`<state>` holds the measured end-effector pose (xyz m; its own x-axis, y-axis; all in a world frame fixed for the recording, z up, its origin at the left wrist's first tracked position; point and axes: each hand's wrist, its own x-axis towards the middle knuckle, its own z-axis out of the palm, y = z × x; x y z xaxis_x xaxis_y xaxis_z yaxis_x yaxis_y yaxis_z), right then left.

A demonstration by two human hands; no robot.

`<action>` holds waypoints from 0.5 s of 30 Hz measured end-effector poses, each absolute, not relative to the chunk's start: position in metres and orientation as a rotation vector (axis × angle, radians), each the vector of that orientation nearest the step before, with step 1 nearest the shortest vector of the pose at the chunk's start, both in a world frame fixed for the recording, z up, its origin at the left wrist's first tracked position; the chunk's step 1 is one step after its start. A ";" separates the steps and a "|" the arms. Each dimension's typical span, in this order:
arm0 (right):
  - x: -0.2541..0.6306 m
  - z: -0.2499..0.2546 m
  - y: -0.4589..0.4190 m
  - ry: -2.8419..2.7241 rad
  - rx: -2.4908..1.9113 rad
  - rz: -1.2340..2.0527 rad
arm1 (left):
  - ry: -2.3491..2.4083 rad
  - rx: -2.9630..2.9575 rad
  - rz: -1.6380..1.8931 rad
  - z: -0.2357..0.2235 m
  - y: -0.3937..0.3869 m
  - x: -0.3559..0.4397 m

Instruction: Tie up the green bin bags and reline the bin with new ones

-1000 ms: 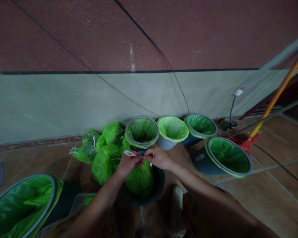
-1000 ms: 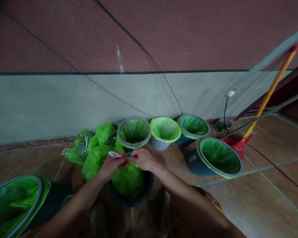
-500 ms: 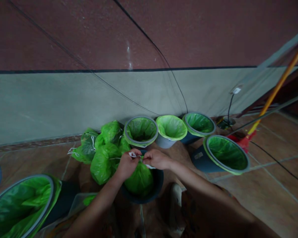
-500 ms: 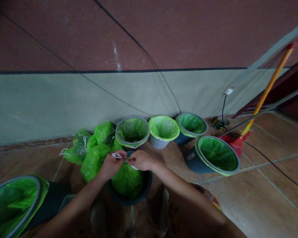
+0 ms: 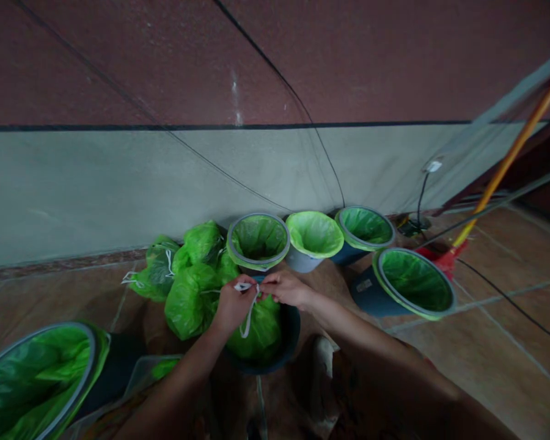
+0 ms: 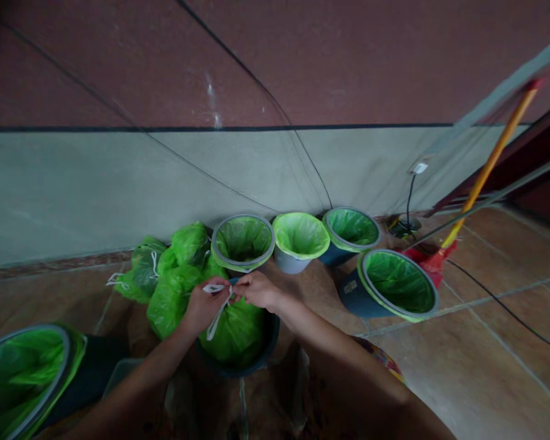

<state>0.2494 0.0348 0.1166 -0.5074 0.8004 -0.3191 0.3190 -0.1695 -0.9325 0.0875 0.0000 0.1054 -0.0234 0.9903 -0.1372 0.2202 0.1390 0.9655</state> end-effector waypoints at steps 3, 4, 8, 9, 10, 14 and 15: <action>0.250 0.121 0.035 -1.968 -1.438 1.507 | 1.509 1.379 0.860 0.103 0.003 0.081; 0.250 0.124 0.035 -2.090 -1.518 1.369 | 1.561 1.450 0.794 0.102 0.004 0.079; 0.248 0.132 0.029 -2.472 -1.772 0.731 | 1.812 1.830 0.379 0.094 0.003 0.073; 0.247 0.130 0.027 -2.521 -1.807 0.674 | 1.856 1.909 0.248 0.091 0.002 0.072; 0.247 0.127 0.025 -2.558 -1.833 0.666 | 1.884 1.963 0.130 0.088 0.000 0.072; 0.247 0.108 0.021 -2.562 -1.888 0.729 | 1.897 1.967 -0.088 0.074 -0.005 0.068; 0.248 0.104 0.021 -2.526 -1.893 0.741 | 1.897 1.941 -0.090 0.072 -0.005 0.065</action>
<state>0.2481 0.0210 0.1042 -0.3149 0.8842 -0.3451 0.9304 0.2158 -0.2962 0.0655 -0.0053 0.0718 0.0659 0.9403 -0.3340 0.9677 0.0214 0.2512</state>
